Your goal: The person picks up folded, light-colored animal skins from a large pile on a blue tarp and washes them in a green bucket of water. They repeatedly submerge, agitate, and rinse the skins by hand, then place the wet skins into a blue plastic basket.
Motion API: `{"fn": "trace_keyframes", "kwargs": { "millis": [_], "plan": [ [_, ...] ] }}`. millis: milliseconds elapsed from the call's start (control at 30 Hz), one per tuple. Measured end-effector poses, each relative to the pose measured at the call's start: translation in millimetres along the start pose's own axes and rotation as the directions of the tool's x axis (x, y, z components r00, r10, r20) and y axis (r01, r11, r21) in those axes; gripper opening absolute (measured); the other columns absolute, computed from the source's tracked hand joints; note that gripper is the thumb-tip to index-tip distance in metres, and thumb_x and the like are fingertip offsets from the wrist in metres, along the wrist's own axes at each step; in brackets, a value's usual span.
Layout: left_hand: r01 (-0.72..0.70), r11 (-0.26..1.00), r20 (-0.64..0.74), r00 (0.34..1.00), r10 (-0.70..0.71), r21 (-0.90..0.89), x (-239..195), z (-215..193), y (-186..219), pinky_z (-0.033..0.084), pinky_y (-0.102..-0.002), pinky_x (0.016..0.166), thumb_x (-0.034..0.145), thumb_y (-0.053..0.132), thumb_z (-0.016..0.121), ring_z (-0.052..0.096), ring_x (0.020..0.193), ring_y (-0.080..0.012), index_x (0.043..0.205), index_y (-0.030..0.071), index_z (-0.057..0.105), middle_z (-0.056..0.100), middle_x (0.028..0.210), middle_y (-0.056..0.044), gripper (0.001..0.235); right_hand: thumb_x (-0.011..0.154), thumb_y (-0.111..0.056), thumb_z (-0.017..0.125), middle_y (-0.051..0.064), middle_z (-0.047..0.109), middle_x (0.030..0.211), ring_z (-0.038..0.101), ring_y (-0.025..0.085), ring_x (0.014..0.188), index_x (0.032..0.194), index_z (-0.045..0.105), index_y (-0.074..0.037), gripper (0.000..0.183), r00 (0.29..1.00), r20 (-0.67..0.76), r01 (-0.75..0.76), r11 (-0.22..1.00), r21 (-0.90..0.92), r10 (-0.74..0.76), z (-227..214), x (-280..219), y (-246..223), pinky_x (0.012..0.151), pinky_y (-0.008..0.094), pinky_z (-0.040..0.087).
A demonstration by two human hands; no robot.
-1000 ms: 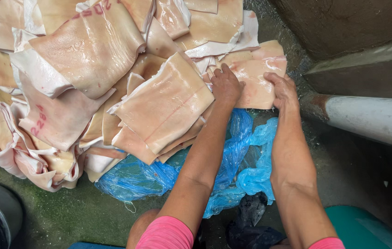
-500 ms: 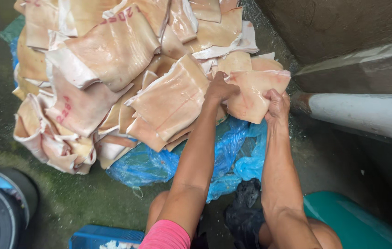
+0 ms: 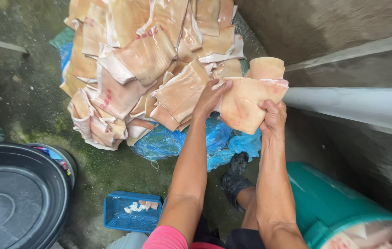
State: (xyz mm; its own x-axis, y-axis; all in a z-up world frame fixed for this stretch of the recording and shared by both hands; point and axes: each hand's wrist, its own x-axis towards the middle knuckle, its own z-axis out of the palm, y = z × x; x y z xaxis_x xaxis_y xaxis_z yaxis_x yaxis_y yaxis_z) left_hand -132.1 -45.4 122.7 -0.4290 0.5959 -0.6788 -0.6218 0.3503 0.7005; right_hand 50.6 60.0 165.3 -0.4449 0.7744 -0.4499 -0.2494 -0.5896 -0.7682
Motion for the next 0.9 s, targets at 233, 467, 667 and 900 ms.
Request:
{"fn": "trace_keyframes", "kwargs": {
  "millis": [233,467,667,900],
  "plan": [
    [0.070,0.965,0.153,0.988,-0.032,-0.253,-81.5,38.5,48.7,0.049,-0.049,0.108,0.079,0.064,0.072,0.052,0.135,-0.0290,0.156,0.013,0.022,0.047,0.150,-0.013,0.105,0.072,0.005,0.056,0.015,0.070,0.115,0.071,0.029,0.106,0.126,0.062,0.008,0.055,0.996,-0.091,0.018,0.997,0.079,-0.011,47.7,-82.6,-99.7,0.096,0.041,0.060],
    [0.350,0.866,0.280,0.925,-0.258,-0.357,-155.5,87.7,95.1,0.054,-0.049,0.094,0.085,0.082,0.039,0.069,0.111,-0.0313,0.134,0.002,0.061,0.071,0.123,-0.018,0.096,0.070,0.004,0.057,0.018,0.069,0.120,0.070,0.032,0.110,0.130,0.059,0.008,0.059,0.992,-0.106,0.089,0.974,0.208,-0.068,62.8,-166.4,-169.9,0.102,0.044,0.058],
    [0.299,0.860,0.250,0.946,-0.208,-0.414,-202.2,125.2,59.6,0.054,-0.046,0.088,0.090,0.064,0.042,0.069,0.106,-0.0297,0.134,0.000,0.060,0.071,0.122,-0.018,0.080,0.070,0.004,0.057,0.017,0.069,0.119,0.069,0.031,0.110,0.130,0.059,0.007,0.060,0.989,-0.117,0.120,0.951,0.285,-0.090,41.3,-236.4,-199.4,0.103,0.043,0.056],
    [0.267,0.897,0.328,0.933,-0.149,-0.353,-245.4,167.5,8.1,0.054,-0.041,0.081,0.096,0.043,0.045,0.070,0.101,-0.0279,0.134,-0.003,0.059,0.071,0.120,-0.017,0.062,0.070,0.006,0.059,0.014,0.069,0.121,0.068,0.029,0.113,0.131,0.060,0.006,0.060,0.965,-0.208,0.210,0.945,0.250,-0.160,-30.8,-303.9,-215.1,0.105,0.041,0.054]
  ]
}}
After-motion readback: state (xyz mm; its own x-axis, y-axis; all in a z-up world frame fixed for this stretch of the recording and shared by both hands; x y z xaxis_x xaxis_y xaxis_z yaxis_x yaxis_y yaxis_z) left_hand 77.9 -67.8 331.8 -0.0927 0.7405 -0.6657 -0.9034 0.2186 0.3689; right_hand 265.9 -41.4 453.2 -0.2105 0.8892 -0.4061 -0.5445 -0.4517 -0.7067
